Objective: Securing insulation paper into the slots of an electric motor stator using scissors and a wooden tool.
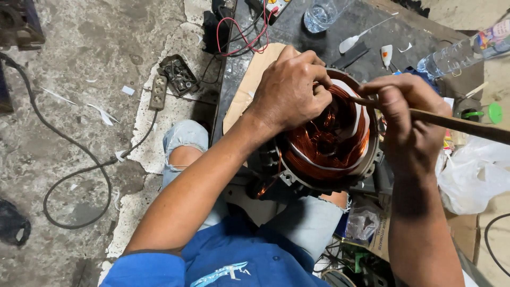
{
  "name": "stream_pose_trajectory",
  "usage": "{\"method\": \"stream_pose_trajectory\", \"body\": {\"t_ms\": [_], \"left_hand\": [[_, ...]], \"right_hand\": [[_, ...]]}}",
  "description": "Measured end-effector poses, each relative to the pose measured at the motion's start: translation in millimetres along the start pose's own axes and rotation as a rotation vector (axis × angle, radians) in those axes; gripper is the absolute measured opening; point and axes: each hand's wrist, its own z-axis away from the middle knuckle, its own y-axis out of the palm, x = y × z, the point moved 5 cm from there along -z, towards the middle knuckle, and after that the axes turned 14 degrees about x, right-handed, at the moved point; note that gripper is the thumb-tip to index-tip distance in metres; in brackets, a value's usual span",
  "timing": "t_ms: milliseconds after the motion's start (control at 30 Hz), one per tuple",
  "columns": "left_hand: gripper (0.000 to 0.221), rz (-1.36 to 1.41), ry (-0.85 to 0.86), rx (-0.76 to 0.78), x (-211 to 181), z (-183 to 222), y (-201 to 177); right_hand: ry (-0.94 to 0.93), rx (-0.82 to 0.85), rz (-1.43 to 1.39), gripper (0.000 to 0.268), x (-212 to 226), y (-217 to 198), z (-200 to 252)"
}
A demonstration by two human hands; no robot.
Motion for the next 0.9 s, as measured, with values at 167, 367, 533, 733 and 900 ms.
{"method": "stream_pose_trajectory", "body": {"t_ms": [167,367,533,733,900], "left_hand": [[0.032,-0.003,0.066,-0.021,-1,0,0],[0.024,-0.018,0.098,-0.034,3,-3,2],[0.025,-0.027,0.099,-0.005,5,-2,7],[0.028,-0.012,0.056,0.008,7,-3,5],[0.028,0.010,0.084,-0.020,9,-1,4]], "right_hand": [[-0.205,-0.081,-0.415,0.053,-19,9,-22],[-0.242,-0.071,-0.520,0.055,-13,16,-37],[-0.259,0.017,-0.410,0.052,0,13,-36],[-0.237,-0.041,-0.405,0.048,-4,15,-30],[-0.164,-0.218,-0.443,0.050,-16,14,-12]]}}
